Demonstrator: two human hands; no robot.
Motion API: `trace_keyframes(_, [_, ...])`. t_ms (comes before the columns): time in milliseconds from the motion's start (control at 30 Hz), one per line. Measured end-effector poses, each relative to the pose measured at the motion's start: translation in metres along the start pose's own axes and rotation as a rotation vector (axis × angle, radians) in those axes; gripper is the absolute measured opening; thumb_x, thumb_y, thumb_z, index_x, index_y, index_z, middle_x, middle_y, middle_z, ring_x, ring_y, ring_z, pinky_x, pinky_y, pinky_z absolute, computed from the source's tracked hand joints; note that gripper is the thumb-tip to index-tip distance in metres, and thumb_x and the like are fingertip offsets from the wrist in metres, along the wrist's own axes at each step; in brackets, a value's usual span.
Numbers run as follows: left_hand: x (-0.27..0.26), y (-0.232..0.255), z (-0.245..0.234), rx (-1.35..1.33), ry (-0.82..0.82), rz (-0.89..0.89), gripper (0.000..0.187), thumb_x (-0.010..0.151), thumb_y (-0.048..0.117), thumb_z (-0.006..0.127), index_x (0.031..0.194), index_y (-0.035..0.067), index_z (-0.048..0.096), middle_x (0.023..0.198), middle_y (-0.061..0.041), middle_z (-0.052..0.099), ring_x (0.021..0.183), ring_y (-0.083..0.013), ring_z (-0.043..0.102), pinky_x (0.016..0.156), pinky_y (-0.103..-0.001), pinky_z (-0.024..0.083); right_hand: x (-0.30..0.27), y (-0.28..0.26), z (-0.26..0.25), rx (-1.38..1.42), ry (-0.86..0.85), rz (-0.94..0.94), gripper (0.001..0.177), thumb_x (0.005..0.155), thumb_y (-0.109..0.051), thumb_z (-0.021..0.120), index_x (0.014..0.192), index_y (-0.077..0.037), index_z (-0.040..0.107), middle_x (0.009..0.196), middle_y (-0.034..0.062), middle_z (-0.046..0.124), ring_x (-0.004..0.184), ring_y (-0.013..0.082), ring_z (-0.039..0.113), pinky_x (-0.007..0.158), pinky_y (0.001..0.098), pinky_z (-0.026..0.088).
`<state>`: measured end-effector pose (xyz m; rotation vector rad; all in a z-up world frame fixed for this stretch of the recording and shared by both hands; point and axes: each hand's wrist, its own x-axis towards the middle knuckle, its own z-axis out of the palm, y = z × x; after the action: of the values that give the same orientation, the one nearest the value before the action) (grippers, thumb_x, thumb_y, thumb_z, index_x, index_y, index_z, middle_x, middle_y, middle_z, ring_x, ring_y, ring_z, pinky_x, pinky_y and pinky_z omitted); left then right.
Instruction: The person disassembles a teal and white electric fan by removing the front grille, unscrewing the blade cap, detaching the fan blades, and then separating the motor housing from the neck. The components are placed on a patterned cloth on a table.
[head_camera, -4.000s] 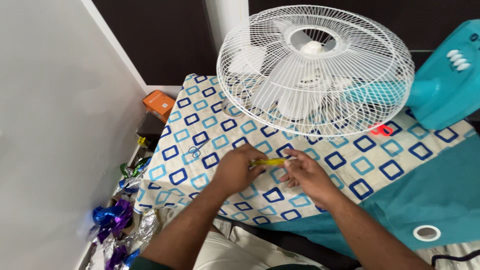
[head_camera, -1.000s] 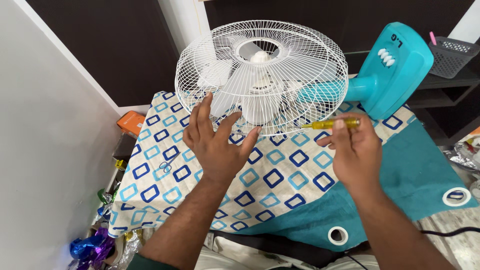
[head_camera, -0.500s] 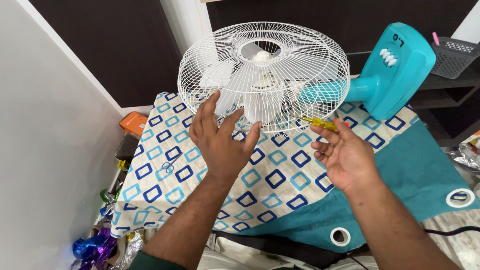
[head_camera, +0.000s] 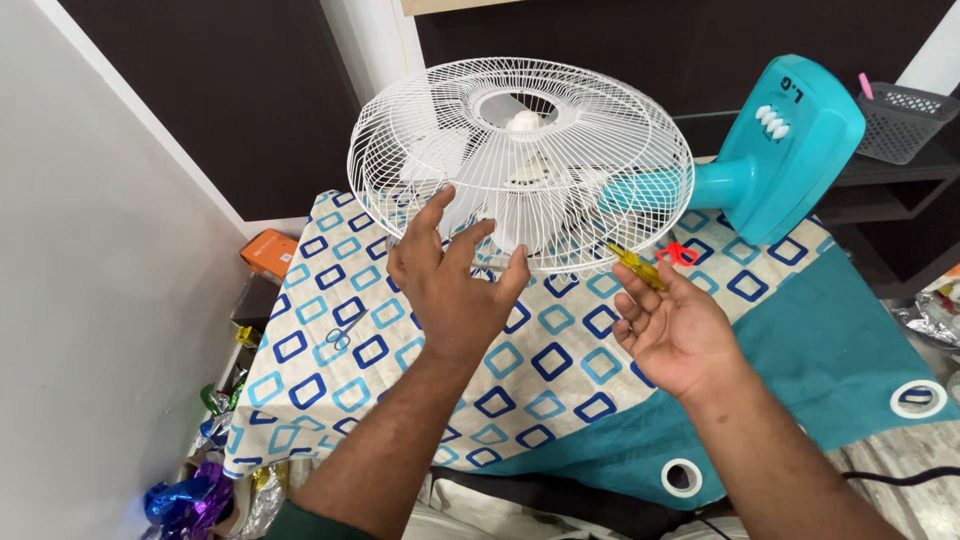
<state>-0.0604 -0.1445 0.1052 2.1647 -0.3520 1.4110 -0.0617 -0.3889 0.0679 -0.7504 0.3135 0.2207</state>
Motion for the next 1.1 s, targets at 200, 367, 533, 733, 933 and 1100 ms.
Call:
trace_keyframes(200, [-0.004, -0.002, -0.001, 0.003, -0.007, -0.015, 0.039, 0.072, 0.030, 0.091, 0.102, 0.009, 0.077, 0.146, -0.012, 0.054, 0.129, -0.0262, 0.051, 0.111, -0.049, 0.028, 0.000, -0.003, -0.008, -0.073, 0.202, -0.307, 0.038, 0.106, -0.042, 0.046, 0.119, -0.010, 0.061, 0.106, 0.0064, 0.071, 0.082, 0.0211, 0.064, 0.076, 0.0367, 0.049])
trace_keyframes(367, [-0.005, -0.008, -0.004, -0.001, -0.022, 0.014, 0.043, 0.074, 0.037, 0.092, 0.104, 0.011, 0.075, 0.145, -0.012, 0.053, 0.131, -0.0281, 0.050, 0.110, -0.051, 0.028, 0.001, -0.017, -0.022, -0.049, 0.294, -0.563, 0.032, 0.105, -0.041, 0.051, 0.122, -0.014, 0.052, 0.103, 0.0055, 0.067, 0.079, 0.0209, 0.061, 0.072, 0.0365, 0.046])
trace_keyframes(533, [-0.005, -0.014, -0.005, 0.002, -0.008, -0.011, 0.054, 0.080, 0.041, 0.088, 0.118, 0.009, 0.067, 0.147, -0.014, 0.047, 0.139, -0.0337, 0.042, 0.114, -0.053, 0.027, 0.008, -0.026, -0.029, -0.020, 0.347, -0.698, 0.029, 0.102, -0.037, 0.055, 0.120, -0.014, 0.053, 0.107, 0.0020, 0.069, 0.087, 0.0187, 0.069, 0.074, 0.0343, 0.048])
trace_keyframes(733, [-0.006, -0.048, 0.004, -0.044, 0.141, -0.254, 0.056, 0.098, 0.033, 0.075, 0.138, 0.001, 0.052, 0.158, -0.024, 0.036, 0.151, -0.0415, 0.030, 0.122, -0.057, 0.023, 0.026, -0.030, -0.039, 0.007, 0.339, -0.791, 0.016, 0.094, -0.018, 0.056, 0.107, -0.013, 0.050, 0.090, 0.0043, 0.061, 0.072, 0.0185, 0.064, 0.069, 0.0364, 0.054])
trace_keyframes(933, [0.018, -0.119, 0.023, -0.724, 0.252, -1.149, 0.052, 0.101, 0.038, 0.059, 0.138, 0.002, 0.050, 0.134, -0.018, 0.044, 0.121, -0.0283, 0.043, 0.101, -0.041, 0.040, 0.044, -0.042, -0.028, -0.439, 0.289, -0.921, 0.013, 0.101, -0.009, 0.065, 0.111, -0.006, 0.058, 0.082, 0.0051, 0.055, 0.059, 0.0119, 0.051, 0.055, 0.0321, 0.047])
trace_keyframes(1100, [0.032, -0.157, 0.017, -0.843, 0.088, -1.257, 0.060, 0.100, 0.045, 0.051, 0.143, 0.003, 0.055, 0.138, -0.016, 0.055, 0.124, -0.0281, 0.054, 0.102, -0.041, 0.044, 0.053, -0.058, -0.012, -0.552, 0.390, -0.905, 0.038, 0.110, -0.030, 0.055, 0.138, -0.005, 0.064, 0.107, 0.0026, 0.072, 0.069, 0.0115, 0.057, 0.064, 0.0285, 0.050])
